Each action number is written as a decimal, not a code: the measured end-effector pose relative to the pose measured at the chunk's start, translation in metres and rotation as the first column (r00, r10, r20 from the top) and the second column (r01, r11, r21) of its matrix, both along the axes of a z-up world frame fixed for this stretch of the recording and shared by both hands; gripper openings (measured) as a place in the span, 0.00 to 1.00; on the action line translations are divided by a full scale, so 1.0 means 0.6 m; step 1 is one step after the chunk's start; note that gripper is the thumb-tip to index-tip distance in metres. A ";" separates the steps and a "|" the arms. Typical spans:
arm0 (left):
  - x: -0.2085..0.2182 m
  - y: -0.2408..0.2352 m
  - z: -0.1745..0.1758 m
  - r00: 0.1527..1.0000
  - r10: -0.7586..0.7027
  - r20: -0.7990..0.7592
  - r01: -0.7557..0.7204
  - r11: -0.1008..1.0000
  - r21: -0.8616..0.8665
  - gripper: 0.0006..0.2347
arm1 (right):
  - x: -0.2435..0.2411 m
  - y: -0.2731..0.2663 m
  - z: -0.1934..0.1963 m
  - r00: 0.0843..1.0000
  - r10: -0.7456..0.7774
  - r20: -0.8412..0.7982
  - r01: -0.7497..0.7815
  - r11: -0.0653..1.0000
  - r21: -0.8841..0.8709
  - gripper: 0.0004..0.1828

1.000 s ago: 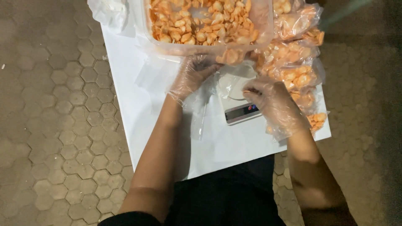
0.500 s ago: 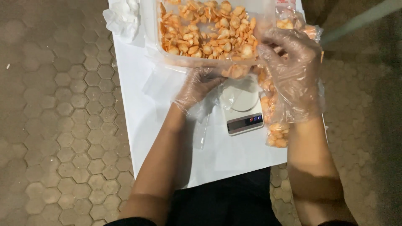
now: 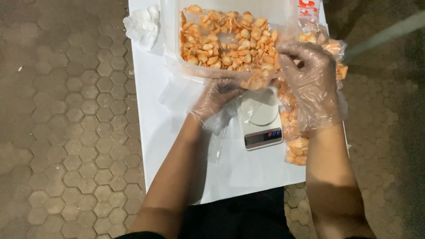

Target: Portioning and weighing chips from a large container into individual plastic bags for retail packaging.

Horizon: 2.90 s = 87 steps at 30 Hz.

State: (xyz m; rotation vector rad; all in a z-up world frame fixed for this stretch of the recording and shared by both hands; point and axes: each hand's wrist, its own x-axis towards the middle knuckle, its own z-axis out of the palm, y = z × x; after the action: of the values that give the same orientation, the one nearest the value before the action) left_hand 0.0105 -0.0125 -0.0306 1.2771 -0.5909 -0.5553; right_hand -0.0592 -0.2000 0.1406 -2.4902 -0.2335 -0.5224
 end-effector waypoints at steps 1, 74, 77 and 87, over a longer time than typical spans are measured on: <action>-0.001 0.001 0.001 1.000 -0.012 -0.007 0.011 0.999 -0.034 0.08 | 0.001 -0.001 -0.002 0.999 -0.024 -0.021 0.024 1.000 0.013 0.07; -0.002 -0.004 0.003 0.980 0.039 -0.195 -0.042 0.999 -0.014 0.08 | 0.146 -0.019 -0.011 0.926 0.112 -0.361 -0.049 0.982 0.180 0.13; -0.007 -0.002 0.017 0.960 0.031 -0.277 -0.058 0.994 -0.090 0.09 | 0.103 -0.036 0.034 0.906 0.182 -0.381 -0.095 0.967 0.236 0.13; -0.011 -0.001 0.023 0.959 0.010 -0.284 -0.054 0.987 -0.149 0.07 | 0.069 -0.053 0.035 0.914 0.274 -0.300 -0.297 0.954 -0.034 0.12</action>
State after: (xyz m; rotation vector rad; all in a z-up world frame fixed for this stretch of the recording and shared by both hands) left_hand 0.0037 -0.0129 -0.0169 1.0351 -0.3657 -0.6396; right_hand -0.0179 -0.2315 0.1613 -2.5101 -0.4988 -0.0210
